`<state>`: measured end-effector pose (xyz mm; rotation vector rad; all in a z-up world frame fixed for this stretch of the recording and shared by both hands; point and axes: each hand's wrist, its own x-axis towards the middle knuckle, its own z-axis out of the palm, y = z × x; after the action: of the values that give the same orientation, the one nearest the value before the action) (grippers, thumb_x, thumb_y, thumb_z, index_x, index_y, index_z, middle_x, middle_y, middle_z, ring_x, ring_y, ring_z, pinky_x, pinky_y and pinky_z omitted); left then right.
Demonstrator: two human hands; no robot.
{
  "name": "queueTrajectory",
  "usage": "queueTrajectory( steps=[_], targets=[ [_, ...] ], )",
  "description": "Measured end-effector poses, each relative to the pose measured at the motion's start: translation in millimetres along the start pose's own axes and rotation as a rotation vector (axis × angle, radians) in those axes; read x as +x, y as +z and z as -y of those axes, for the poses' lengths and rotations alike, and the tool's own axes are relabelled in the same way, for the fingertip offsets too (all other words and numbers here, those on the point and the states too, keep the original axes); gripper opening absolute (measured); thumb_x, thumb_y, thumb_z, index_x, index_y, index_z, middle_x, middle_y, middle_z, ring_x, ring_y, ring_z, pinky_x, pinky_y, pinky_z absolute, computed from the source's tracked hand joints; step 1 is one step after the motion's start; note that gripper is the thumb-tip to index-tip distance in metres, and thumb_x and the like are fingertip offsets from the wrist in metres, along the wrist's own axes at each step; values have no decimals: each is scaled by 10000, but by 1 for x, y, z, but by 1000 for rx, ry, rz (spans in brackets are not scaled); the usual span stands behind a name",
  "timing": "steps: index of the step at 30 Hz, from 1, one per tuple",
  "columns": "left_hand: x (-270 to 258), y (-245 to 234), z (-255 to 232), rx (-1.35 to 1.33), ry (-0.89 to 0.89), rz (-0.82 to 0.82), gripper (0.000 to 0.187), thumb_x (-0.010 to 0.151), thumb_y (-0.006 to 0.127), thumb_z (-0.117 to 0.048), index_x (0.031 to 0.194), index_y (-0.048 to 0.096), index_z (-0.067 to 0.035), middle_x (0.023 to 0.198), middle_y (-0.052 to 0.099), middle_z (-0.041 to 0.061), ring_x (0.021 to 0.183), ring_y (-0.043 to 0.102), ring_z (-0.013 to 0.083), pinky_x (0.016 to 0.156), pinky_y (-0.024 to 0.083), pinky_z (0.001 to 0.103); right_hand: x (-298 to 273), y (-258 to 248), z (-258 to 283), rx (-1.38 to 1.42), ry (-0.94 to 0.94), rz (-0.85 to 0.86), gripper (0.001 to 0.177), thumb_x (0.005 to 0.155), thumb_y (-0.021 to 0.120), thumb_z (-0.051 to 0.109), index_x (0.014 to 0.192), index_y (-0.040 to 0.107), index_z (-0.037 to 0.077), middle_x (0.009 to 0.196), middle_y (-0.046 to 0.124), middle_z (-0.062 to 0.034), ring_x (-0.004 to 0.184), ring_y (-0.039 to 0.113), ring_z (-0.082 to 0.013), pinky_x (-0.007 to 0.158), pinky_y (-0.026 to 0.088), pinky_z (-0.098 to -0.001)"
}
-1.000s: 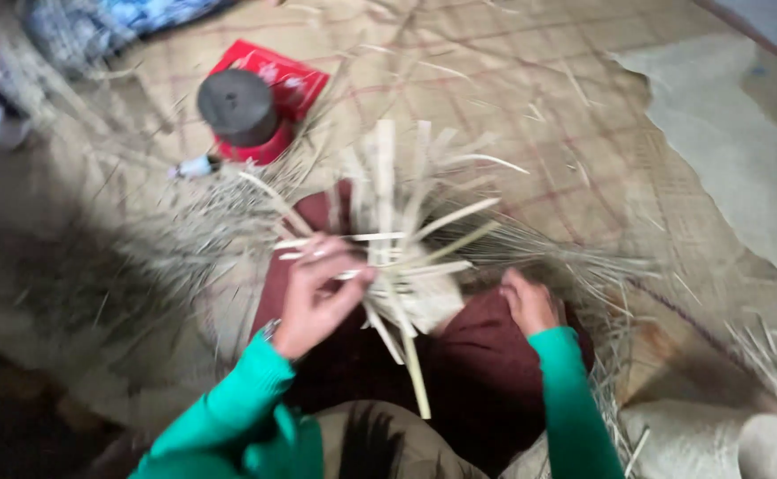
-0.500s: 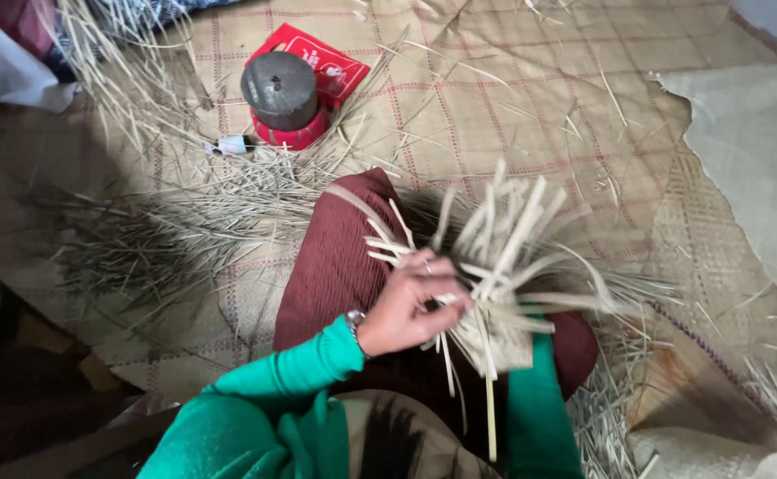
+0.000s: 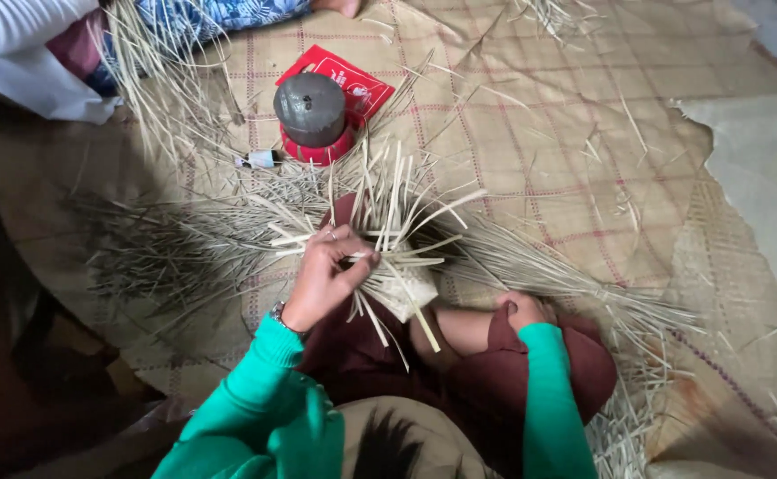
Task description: Weaving dried straw or grass fibers together to create a basket or similar object while sitting on the floor.
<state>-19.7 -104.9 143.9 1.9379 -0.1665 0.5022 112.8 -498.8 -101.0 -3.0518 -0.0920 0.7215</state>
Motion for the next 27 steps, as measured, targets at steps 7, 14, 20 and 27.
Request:
queueTrajectory(
  steps=[7, 14, 20, 27],
  targets=[
    [0, -8, 10, 109, -100, 4, 76, 738, 630, -169, 682, 659, -127, 680, 583, 76, 676, 537, 292, 663, 397, 378, -17, -18, 11, 57, 8, 21, 305, 824, 356, 289, 961, 574, 452, 1122, 582, 152, 1131, 490, -145, 954, 360, -365],
    [1, -15, 13, 92, -182, 89, 88, 737, 602, -131, 677, 665, -117, 658, 625, 95, 659, 577, 339, 648, 435, 393, -18, -12, 18, 52, 42, -23, 295, 809, 370, 293, 936, 583, 453, 1075, 605, 167, 1107, 510, -127, 937, 362, -356],
    [-4, -5, 6, 82, -130, 117, 83, 752, 590, -135, 706, 645, -94, 692, 607, 126, 704, 567, 372, 703, 437, 422, -125, -146, 118, 944, -384, -609, 192, 830, 488, 1, 981, 607, 8, 924, 615, -207, 962, 559, -290, 816, 443, -427],
    [-6, -5, 2, 114, -84, 103, 105, 801, 565, -133, 746, 614, -57, 701, 591, 163, 720, 566, 399, 702, 428, 455, -194, -223, 229, 701, -1007, -590, 134, 819, 574, 47, 937, 635, 59, 897, 630, -72, 852, 609, -258, 759, 486, -383]
  ],
)
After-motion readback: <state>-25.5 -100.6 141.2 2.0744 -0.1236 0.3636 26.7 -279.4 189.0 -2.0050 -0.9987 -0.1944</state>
